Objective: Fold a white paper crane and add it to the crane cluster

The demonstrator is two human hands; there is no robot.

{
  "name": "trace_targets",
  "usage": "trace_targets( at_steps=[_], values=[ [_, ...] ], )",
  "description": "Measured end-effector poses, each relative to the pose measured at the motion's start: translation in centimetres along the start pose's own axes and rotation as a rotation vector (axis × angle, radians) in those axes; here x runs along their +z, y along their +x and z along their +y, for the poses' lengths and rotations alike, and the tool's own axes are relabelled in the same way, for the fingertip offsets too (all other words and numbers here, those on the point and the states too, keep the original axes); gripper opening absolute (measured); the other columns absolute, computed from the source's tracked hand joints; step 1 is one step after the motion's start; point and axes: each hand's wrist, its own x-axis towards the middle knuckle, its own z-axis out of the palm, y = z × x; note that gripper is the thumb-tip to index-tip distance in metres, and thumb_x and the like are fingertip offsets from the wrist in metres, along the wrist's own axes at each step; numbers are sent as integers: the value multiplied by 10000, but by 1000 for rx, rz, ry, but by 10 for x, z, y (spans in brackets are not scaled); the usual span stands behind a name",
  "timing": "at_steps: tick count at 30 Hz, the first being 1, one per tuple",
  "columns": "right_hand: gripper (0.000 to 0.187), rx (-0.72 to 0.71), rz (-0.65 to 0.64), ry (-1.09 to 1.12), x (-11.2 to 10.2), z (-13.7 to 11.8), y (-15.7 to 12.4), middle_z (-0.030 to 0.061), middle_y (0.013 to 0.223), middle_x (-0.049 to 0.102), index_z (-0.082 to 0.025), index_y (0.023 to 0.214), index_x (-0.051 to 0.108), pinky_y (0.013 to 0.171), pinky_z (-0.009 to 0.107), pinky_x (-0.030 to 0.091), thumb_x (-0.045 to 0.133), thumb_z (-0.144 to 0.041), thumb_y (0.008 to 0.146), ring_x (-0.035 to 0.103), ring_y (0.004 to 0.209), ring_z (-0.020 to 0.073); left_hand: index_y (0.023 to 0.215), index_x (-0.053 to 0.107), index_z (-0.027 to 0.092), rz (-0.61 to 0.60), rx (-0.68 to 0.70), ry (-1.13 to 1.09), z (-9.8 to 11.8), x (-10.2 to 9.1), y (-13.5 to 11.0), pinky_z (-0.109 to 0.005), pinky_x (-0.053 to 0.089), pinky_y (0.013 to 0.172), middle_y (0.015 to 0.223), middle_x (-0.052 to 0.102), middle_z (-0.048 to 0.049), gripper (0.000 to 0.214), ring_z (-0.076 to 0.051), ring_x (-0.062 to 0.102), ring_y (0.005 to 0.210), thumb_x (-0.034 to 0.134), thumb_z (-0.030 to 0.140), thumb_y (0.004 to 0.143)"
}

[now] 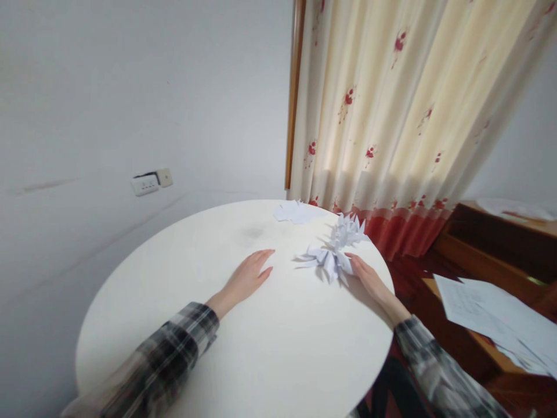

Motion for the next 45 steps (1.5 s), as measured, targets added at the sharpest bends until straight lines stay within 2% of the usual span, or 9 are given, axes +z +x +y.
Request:
trace_targets(
  at_steps=[5,11,19,26,33,37,40,43,45],
  values=[
    [588,-212,-380,-11,22,-31,0,94,1308,498,-202,1294,432,1020,434,325,544,-473,783,469,1183,247,1346,308,174,-34,-35,-76,10,-1,1,-380,286,1073,1365,415,-89,567,-216,391,1245,450,366,831],
    [560,-301,-437,-226,60,-39,36,100,1115,610,-150,1159,527,905,389,398,658,-413,682,555,991,253,1320,330,147,157,-161,-186,14,-1,11,-379,232,1108,1363,395,-98,626,-203,334,1281,408,95,701],
    [220,-38,-155,-65,129,-30,87,39,874,665,-167,909,576,743,304,459,510,-303,749,599,797,182,1268,372,137,242,-492,-560,-1,9,23,-411,379,985,1252,497,-152,499,-230,475,1171,472,175,780],
    [301,-77,47,16,130,-30,78,109,995,605,-159,967,490,806,317,451,370,-121,693,565,913,178,1249,393,118,451,-607,-690,-14,10,30,-365,450,879,1191,541,-182,559,-220,554,1049,605,236,745],
    [303,-295,286,99,129,-30,73,61,882,588,-199,887,487,726,365,465,346,-105,636,562,799,189,750,613,149,529,-604,-805,-20,11,30,-312,480,750,780,661,-58,109,-179,620,763,629,222,671],
    [291,-446,302,6,121,-32,69,72,932,577,-204,955,502,777,398,457,369,-126,708,547,865,202,709,606,157,598,-631,-834,-23,10,25,-289,464,729,721,638,-32,101,-168,604,725,631,237,653],
    [284,-632,182,-78,114,-43,60,74,986,604,-202,991,549,874,402,418,435,-150,736,530,971,215,753,566,156,663,-681,-882,-27,5,21,-275,461,701,723,627,-29,122,-162,610,723,592,253,683],
    [358,-1007,-136,-375,113,-55,50,68,1180,579,-206,1093,553,996,439,317,473,-153,748,424,1176,241,787,495,167,727,-768,-942,-32,-1,20,-262,460,671,714,608,-13,98,-145,619,696,516,238,723],
    [311,-1097,-248,-532,116,-58,47,66,1204,572,-209,1084,570,1053,476,230,489,-208,784,375,1230,251,796,461,176,762,-834,-974,-36,-5,19,-256,457,670,704,593,1,78,-132,618,673,472,208,726]
  ],
)
